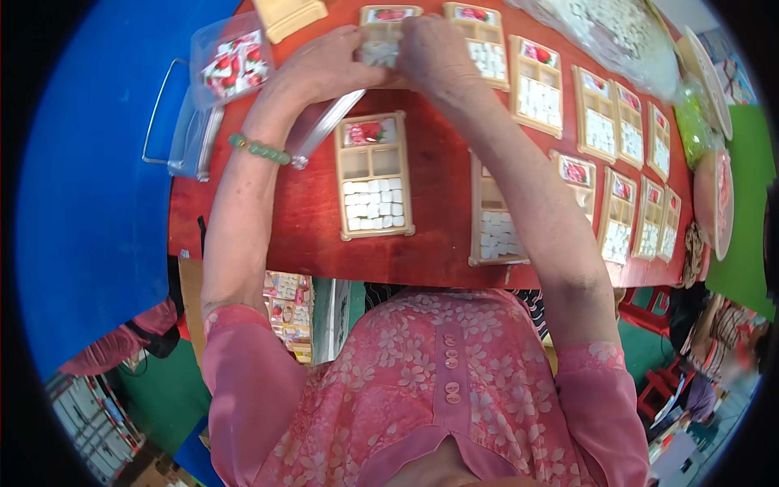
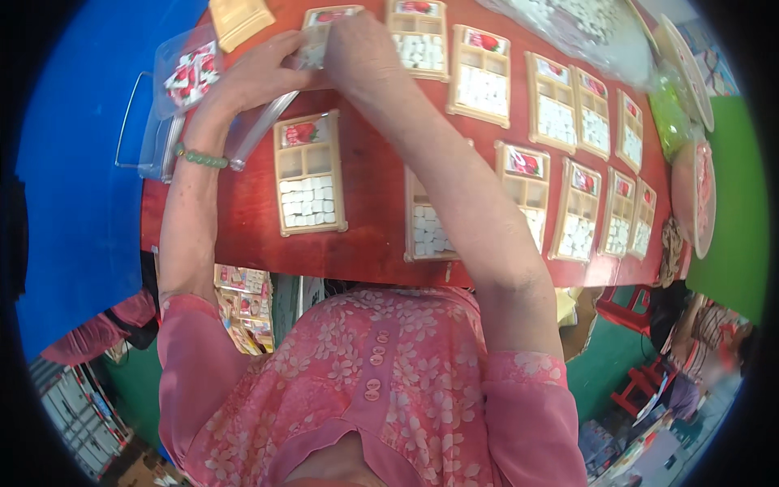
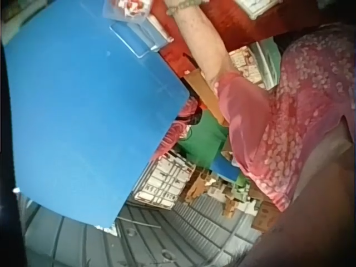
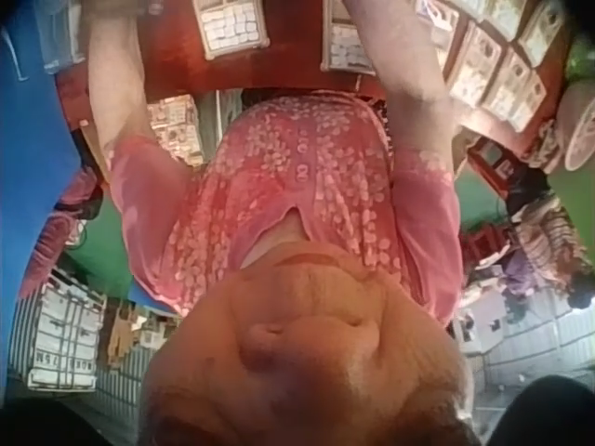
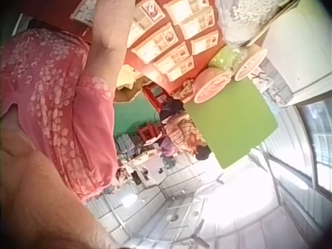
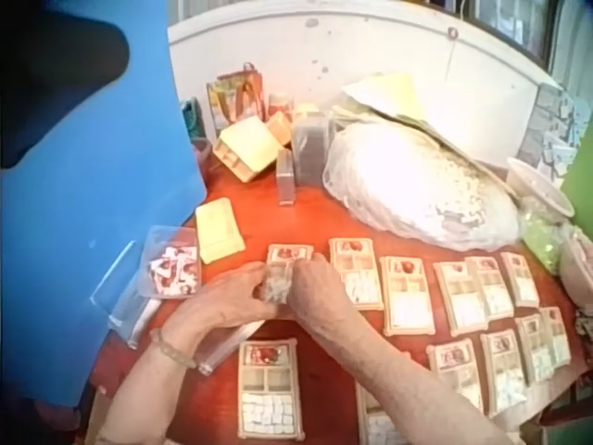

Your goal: Packaging small square sweets into plastic trays and applying paper labels.

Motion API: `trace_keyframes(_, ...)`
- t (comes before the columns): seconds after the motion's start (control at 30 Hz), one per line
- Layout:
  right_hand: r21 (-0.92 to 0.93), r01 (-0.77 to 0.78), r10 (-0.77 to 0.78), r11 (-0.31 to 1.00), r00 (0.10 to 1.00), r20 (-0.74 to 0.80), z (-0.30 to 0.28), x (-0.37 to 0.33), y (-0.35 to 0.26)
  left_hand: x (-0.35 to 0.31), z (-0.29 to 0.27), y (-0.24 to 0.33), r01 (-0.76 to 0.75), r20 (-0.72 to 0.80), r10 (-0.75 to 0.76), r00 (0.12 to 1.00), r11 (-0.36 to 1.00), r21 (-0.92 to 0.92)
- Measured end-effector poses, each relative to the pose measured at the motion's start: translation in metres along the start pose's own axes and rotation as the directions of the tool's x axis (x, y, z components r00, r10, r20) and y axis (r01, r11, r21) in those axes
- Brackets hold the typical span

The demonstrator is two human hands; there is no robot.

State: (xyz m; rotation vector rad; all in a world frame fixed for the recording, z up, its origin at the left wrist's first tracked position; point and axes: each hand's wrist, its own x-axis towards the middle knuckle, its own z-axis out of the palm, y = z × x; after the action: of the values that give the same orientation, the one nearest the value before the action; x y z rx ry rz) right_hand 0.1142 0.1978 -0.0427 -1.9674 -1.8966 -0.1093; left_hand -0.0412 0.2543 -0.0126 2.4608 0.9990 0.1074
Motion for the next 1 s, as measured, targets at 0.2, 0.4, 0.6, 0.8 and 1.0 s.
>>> trace_keyframes(0.2, 0.166, -0.13, 0.117, 0.978, 0.989, 0.088, 0.003, 0.0, -0.009, 0.015, 0.004, -0.017, -0.135, 0.048, 0.145, 0.988, 0.976, -0.173)
trace_keyframes(0.4, 0.309, -0.077, 0.079, 0.948, 0.997, 0.005, -0.059, -0.027, 0.016, 0.008, -0.004, -0.026, 0.127, 0.054, -0.116, 0.992, 0.949, -0.289)
trace_keyframes(0.6, 0.273, -0.539, 0.564, 0.797, 0.826, -0.014, -0.201, -0.163, 0.135, -0.042, -0.032, 0.008, 0.167, -0.187, -0.281, 0.941, 0.868, -0.468)
trace_keyframes(0.8, -0.52, -0.677, 0.657, 0.521, 0.707, -0.262, -0.261, -0.386, 0.334, -0.096, -0.033, 0.116, -0.122, -0.324, -0.396, 0.859, 0.456, -0.882)
trace_keyframes(1.0, -0.815, -0.497, 0.645, 0.298, 0.734, -0.212, -0.263, -0.49, 0.453, -0.087, -0.006, 0.107, -0.098, -0.091, -0.088, 0.992, -0.076, -0.992)
